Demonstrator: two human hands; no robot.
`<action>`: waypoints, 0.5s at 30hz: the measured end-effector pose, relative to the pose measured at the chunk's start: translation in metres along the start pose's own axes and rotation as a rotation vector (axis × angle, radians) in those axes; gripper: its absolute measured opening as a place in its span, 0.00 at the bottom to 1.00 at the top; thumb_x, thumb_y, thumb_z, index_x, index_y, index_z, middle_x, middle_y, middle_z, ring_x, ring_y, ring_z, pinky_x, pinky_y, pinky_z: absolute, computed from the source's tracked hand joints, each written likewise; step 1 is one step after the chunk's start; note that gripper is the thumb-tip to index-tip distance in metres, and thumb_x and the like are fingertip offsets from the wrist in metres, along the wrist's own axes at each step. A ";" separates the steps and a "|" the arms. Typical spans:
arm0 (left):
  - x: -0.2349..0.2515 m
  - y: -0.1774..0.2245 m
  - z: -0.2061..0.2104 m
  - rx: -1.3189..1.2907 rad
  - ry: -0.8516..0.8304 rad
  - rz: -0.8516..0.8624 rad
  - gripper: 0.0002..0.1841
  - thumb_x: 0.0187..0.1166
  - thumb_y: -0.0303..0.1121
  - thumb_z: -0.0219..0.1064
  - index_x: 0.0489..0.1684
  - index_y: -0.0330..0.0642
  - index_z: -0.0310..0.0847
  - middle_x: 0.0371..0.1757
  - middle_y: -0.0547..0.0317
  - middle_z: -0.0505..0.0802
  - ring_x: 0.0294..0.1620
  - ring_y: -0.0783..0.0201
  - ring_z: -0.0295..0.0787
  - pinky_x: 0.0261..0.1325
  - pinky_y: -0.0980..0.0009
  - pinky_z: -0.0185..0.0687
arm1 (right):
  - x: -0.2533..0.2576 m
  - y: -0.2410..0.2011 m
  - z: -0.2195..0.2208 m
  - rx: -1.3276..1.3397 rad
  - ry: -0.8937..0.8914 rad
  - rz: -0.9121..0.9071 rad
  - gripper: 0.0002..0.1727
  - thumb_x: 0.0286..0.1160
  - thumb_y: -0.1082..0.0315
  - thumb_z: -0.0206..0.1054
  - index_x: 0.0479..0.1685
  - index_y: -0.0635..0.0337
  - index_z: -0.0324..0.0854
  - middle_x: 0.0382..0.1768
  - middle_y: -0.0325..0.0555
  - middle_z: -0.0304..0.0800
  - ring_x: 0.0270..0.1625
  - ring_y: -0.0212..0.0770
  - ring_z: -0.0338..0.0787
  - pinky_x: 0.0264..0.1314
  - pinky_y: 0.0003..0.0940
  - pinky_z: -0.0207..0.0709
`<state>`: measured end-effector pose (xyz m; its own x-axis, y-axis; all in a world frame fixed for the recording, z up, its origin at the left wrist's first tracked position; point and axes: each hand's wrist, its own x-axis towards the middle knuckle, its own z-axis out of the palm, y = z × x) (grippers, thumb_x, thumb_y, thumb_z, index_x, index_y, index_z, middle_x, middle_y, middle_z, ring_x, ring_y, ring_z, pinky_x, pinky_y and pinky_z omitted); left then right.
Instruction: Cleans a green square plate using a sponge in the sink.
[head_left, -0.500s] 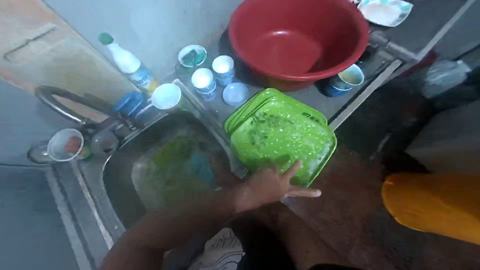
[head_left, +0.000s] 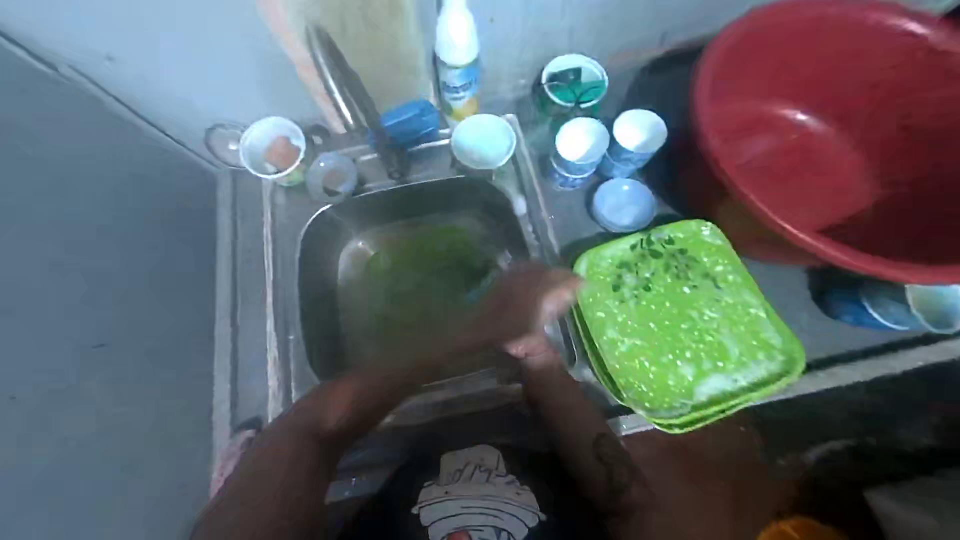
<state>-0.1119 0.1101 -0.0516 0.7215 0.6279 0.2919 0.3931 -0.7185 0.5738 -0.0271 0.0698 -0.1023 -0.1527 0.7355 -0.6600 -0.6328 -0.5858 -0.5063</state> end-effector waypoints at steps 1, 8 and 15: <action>-0.009 -0.025 -0.020 0.031 0.037 -0.208 0.18 0.82 0.25 0.63 0.68 0.35 0.85 0.64 0.41 0.91 0.68 0.45 0.87 0.75 0.49 0.77 | 0.016 -0.007 0.006 -0.015 0.027 -0.075 0.16 0.93 0.61 0.50 0.71 0.51 0.71 0.48 0.45 0.88 0.45 0.36 0.89 0.46 0.35 0.86; -0.130 -0.210 -0.063 0.332 -0.165 -0.915 0.32 0.74 0.24 0.71 0.81 0.27 0.68 0.80 0.25 0.74 0.82 0.26 0.68 0.80 0.32 0.64 | 0.074 -0.112 0.099 -0.676 0.086 -0.681 0.23 0.91 0.58 0.57 0.72 0.67 0.75 0.49 0.50 0.91 0.46 0.34 0.91 0.52 0.32 0.88; -0.160 -0.248 -0.028 0.278 -0.190 -1.132 0.38 0.75 0.32 0.74 0.88 0.39 0.62 0.86 0.36 0.70 0.83 0.31 0.67 0.77 0.34 0.69 | 0.175 -0.174 0.137 -1.843 0.194 -0.703 0.33 0.88 0.47 0.56 0.78 0.66 0.74 0.80 0.73 0.70 0.81 0.73 0.72 0.75 0.73 0.69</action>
<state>-0.3408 0.1964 -0.2190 -0.0541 0.9113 -0.4083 0.9570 0.1640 0.2391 -0.0473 0.3471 -0.0539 -0.1200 0.9878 -0.0997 0.8983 0.0653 -0.4345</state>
